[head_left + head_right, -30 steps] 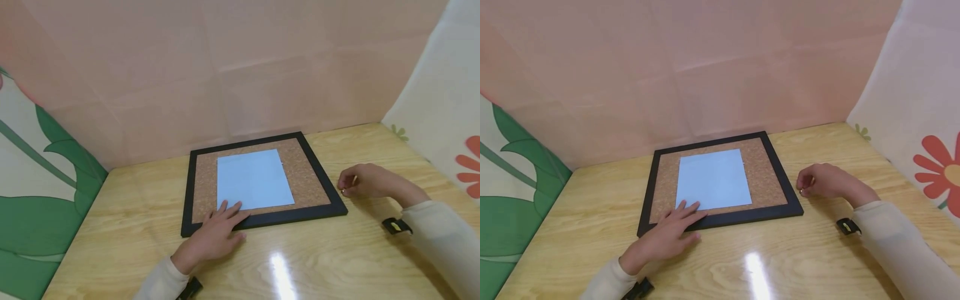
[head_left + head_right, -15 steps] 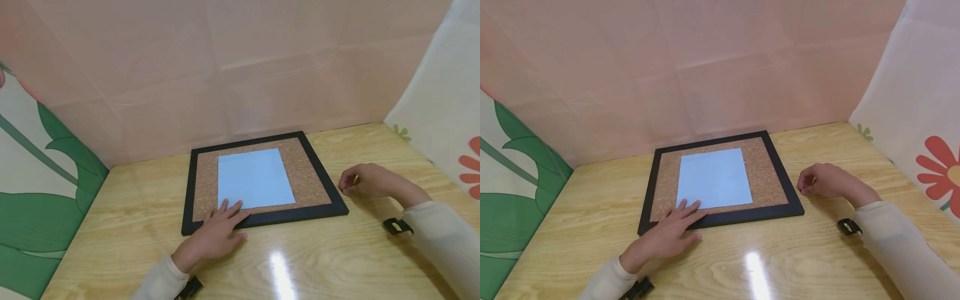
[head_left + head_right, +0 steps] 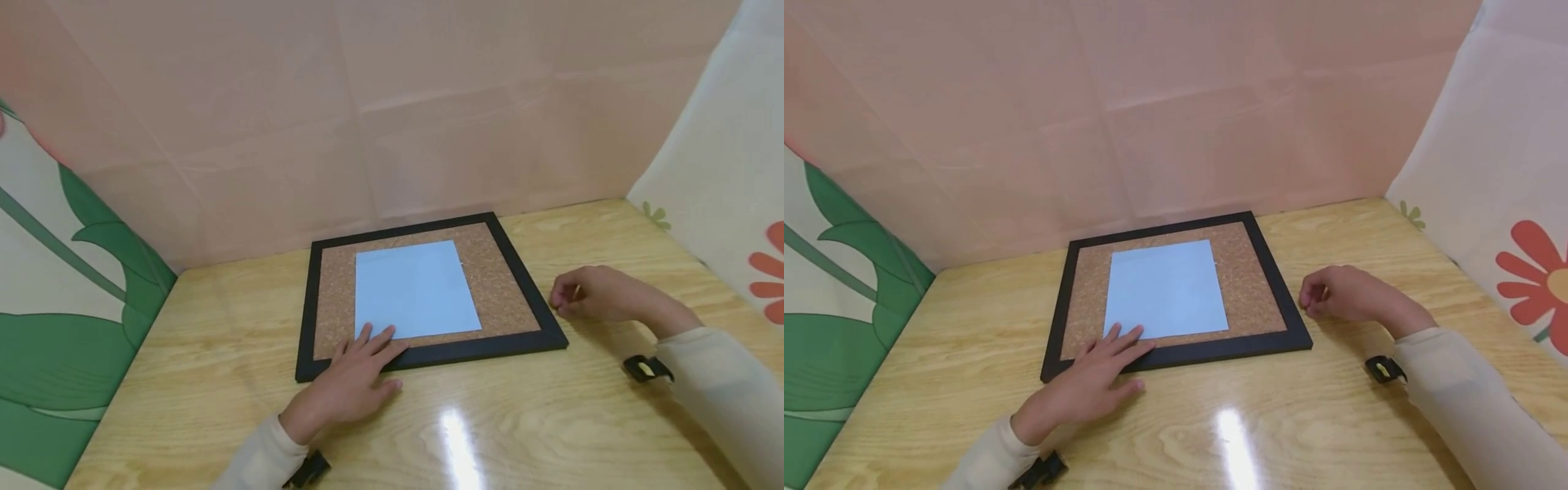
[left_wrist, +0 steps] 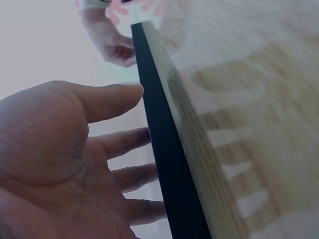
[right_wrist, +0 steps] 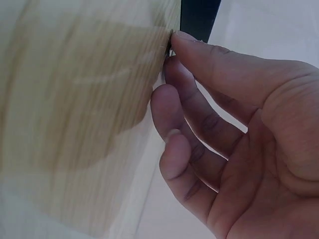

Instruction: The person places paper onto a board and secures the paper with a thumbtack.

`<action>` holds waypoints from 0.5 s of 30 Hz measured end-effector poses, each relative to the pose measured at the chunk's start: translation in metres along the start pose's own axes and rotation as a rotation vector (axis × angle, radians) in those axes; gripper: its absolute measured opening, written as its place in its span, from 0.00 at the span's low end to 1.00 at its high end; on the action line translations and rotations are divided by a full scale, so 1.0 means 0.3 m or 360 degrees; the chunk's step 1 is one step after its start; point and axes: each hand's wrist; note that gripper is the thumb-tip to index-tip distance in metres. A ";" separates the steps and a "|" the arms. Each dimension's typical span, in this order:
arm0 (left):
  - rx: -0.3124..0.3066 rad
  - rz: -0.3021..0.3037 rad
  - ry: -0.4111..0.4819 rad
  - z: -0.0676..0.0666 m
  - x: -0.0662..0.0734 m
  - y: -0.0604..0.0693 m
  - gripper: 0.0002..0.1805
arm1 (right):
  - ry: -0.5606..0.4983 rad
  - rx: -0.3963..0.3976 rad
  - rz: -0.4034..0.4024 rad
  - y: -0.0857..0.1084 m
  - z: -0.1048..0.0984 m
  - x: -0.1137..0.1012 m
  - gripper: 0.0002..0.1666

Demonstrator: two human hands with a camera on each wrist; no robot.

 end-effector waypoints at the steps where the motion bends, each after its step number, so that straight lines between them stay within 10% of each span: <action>1: 0.0002 0.0000 0.0000 -0.001 0.000 0.001 0.32 | -0.0002 -0.0002 -0.0001 -0.001 0.001 -0.001 0.09; 15: 0.0013 0.0002 0.0006 0.001 -0.001 0.003 0.31 | 0.0000 -0.0018 0.0009 -0.003 0.006 0.009 0.07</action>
Point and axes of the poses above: each hand's wrist, its own y-axis away from the middle knuckle, its own z-axis out of the palm, x = y × z, and after that the axes turned 11 degrees about x, right-handed
